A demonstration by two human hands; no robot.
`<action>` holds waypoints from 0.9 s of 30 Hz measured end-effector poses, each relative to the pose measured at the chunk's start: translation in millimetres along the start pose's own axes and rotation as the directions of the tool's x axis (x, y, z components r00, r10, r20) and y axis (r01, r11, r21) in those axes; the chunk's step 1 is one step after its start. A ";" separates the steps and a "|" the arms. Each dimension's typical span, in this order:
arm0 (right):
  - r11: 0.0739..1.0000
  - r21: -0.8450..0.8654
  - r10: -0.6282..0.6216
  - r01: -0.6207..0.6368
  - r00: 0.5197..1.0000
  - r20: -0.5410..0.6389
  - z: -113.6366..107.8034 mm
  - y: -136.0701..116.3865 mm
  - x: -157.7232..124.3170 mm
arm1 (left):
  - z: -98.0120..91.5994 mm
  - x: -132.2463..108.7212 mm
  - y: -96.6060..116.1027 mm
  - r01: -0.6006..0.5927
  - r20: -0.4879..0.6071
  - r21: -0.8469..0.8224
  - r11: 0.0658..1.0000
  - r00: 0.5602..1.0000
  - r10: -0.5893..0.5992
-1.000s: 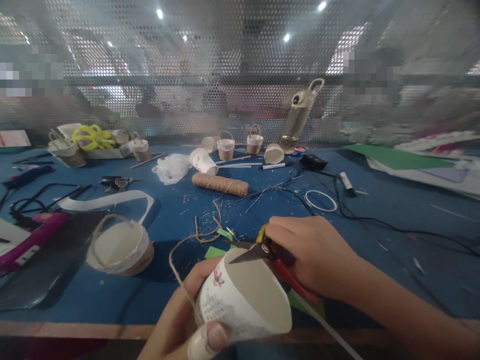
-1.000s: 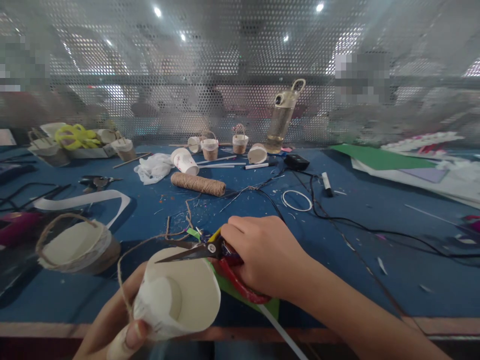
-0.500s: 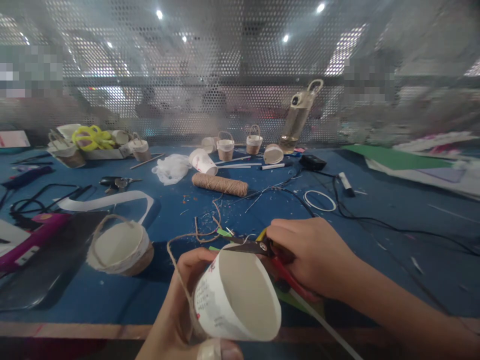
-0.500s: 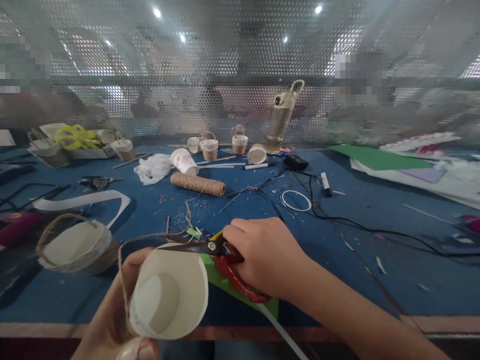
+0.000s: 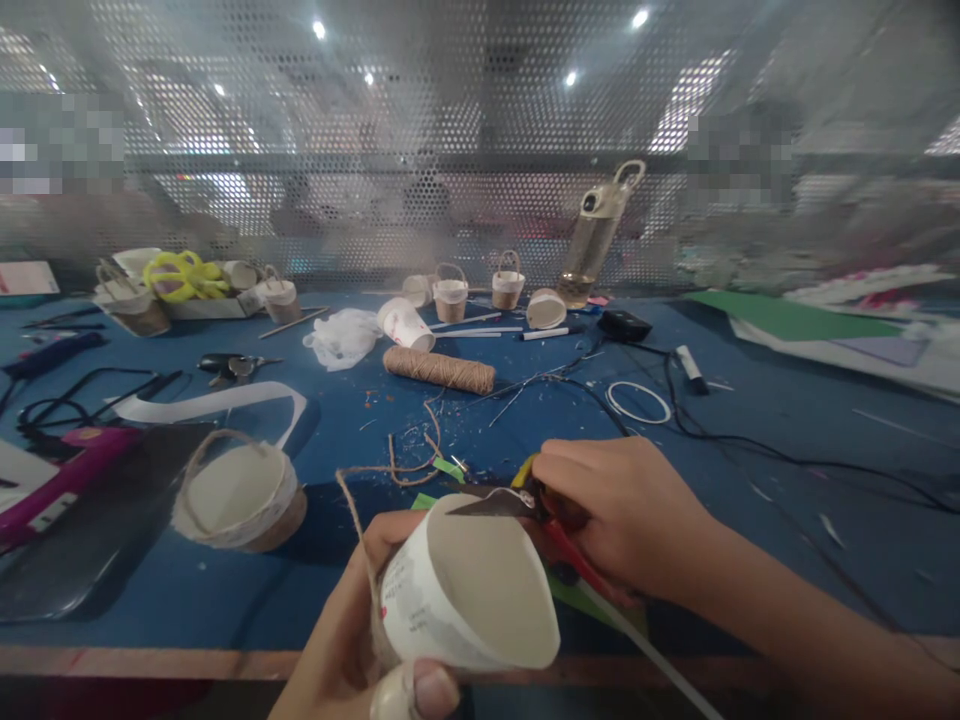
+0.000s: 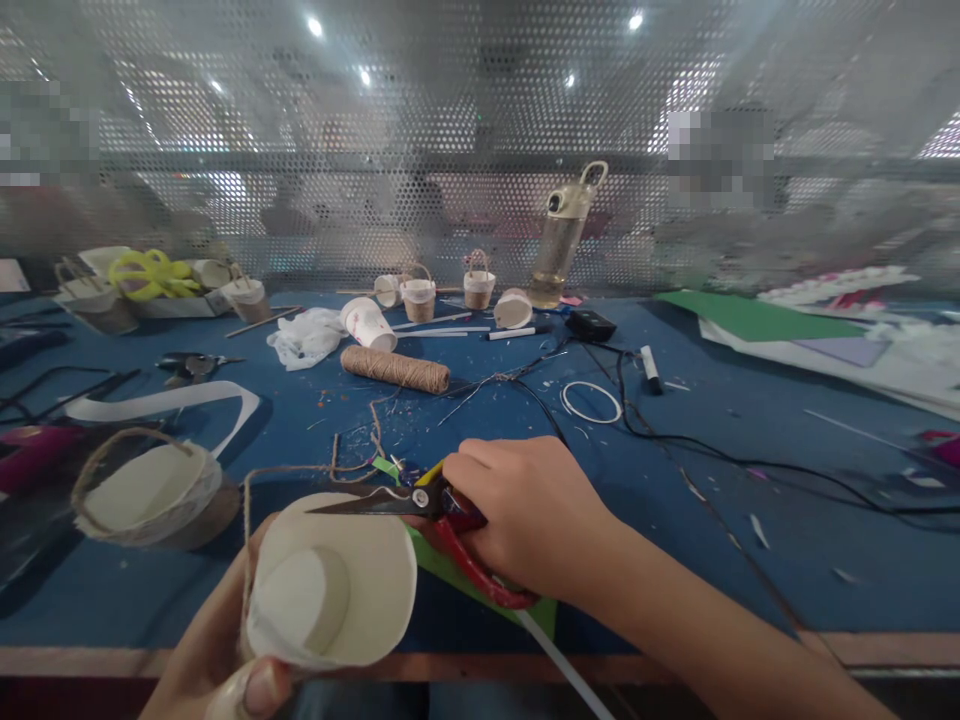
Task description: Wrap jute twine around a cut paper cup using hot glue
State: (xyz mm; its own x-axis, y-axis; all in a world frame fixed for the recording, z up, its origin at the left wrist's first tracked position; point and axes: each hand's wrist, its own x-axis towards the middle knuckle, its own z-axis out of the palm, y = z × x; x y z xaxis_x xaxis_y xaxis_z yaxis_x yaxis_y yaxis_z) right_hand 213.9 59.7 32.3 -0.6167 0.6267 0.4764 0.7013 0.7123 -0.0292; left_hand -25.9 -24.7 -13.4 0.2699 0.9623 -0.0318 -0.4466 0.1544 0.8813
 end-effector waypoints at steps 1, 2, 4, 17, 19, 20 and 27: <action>1.000 0.001 -0.004 0.004 1.000 -0.002 0.4 0.2 0.5 | -0.8 -0.2 -0.4 0.005 0.005 0.004 1.000 1.000 -0.005; 1.000 0.002 -0.006 0.006 1.000 -0.002 0.7 0.4 1.0 | -0.8 -0.3 -0.5 0.010 0.012 0.011 1.000 1.000 -0.011; 1.000 0.001 -0.008 0.008 1.000 -0.003 1.1 0.9 1.5 | 0.8 -0.4 0.3 0.020 0.024 0.028 0.999 1.000 -0.020; 0.999 0.003 -0.045 0.045 0.999 -0.019 -0.4 -0.9 0.5 | 1.5 3.5 10.7 0.098 0.063 -0.008 0.995 0.993 -0.097; 0.999 -0.004 -0.046 0.046 0.999 -0.025 -1.2 -2.1 1.4 | 1.9 3.1 10.0 0.089 0.050 -0.024 0.996 0.995 -0.088; 0.999 -0.008 -0.044 0.043 0.999 -0.027 -1.6 -2.5 1.7 | 3.0 3.1 9.4 0.076 0.042 -0.033 0.997 0.996 -0.074; 0.999 -0.029 0.023 -0.024 1.000 -0.012 -0.7 -2.1 -0.4 | 16.6 2.0 4.4 -0.147 -0.092 -0.058 0.987 0.986 0.142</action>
State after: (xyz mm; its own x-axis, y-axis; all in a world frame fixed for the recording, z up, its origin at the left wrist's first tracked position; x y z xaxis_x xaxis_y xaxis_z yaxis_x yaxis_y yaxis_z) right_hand 212.9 57.7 32.8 -0.5960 0.6395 0.4857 0.7257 0.6879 -0.0152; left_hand -13.2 -25.8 -1.8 0.1247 0.9909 0.0501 -0.5301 0.0238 0.8476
